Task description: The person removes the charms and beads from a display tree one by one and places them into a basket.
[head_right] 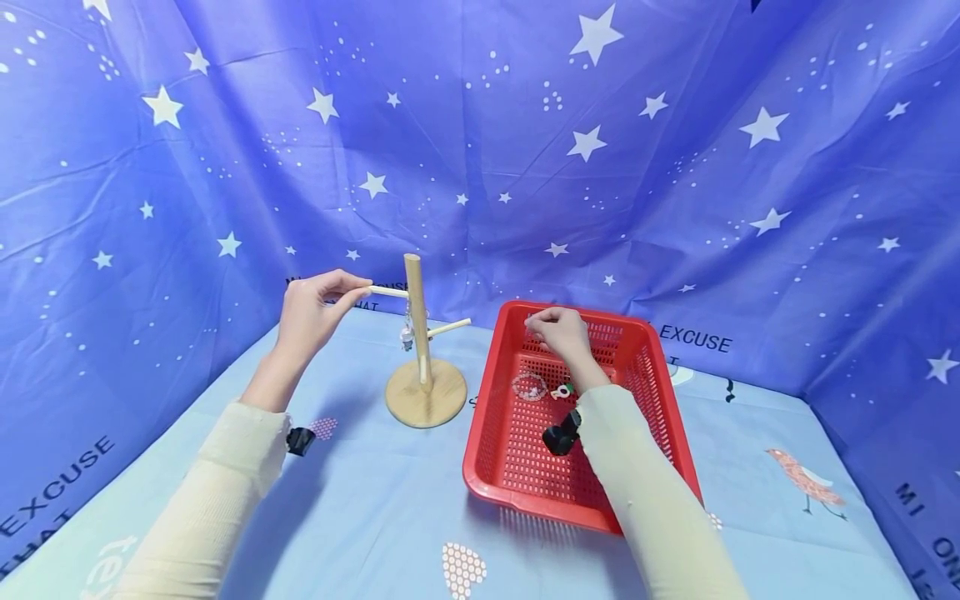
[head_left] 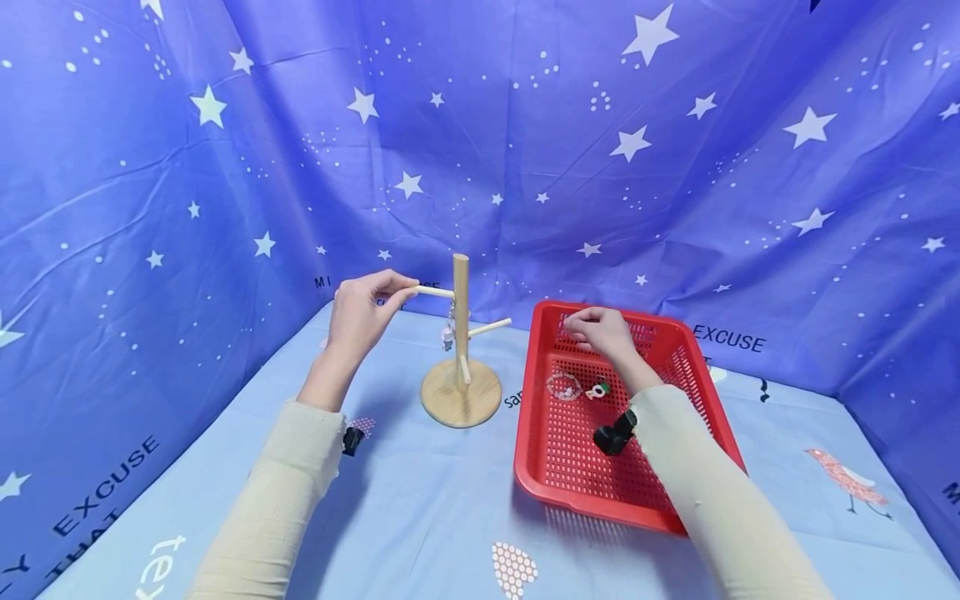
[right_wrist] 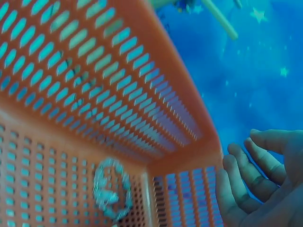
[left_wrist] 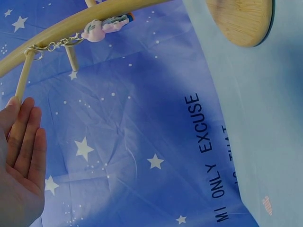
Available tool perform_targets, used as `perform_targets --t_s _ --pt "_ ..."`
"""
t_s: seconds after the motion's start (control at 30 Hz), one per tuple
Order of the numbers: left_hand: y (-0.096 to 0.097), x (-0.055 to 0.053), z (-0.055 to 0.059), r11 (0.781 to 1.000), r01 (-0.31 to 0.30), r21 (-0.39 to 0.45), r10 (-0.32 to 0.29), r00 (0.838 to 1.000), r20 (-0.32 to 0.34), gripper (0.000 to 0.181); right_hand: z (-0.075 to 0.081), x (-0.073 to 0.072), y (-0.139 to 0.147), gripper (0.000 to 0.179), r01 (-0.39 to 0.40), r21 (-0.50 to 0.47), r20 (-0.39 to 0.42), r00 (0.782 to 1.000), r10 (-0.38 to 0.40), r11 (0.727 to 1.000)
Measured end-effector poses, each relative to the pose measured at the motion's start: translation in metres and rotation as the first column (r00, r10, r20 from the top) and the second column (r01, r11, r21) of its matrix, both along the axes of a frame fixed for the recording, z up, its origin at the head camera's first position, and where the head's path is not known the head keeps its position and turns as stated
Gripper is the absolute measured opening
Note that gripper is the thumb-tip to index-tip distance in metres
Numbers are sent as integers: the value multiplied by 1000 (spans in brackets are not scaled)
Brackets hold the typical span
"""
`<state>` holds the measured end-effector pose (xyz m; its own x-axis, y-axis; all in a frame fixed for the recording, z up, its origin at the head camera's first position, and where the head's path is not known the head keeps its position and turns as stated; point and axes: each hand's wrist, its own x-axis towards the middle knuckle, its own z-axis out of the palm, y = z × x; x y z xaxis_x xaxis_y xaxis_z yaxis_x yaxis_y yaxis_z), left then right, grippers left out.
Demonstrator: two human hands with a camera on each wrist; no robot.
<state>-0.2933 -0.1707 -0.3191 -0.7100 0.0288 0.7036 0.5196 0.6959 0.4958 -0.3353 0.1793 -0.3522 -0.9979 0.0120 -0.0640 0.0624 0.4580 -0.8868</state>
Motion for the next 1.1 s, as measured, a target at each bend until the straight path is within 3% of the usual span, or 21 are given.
perform_targets --t_s 0.3,0.63,0.8,1.1 --pt "2 0 1 1000 13 11 -13 1000 -10 13 13 3 -30 35 -94 -45 -23 995 93 995" --pt "3 0 2 1000 14 17 -14 1000 -3 13 16 8 -57 33 -170 -46 -54 984 167 984" --pt "2 0 2 1000 18 13 -19 1000 12 14 15 10 -64 36 -231 -23 -17 973 231 973" --pt "-5 -7 5 993 -91 -74 93 995 21 13 17 27 -65 33 -334 -12 12 942 334 942"
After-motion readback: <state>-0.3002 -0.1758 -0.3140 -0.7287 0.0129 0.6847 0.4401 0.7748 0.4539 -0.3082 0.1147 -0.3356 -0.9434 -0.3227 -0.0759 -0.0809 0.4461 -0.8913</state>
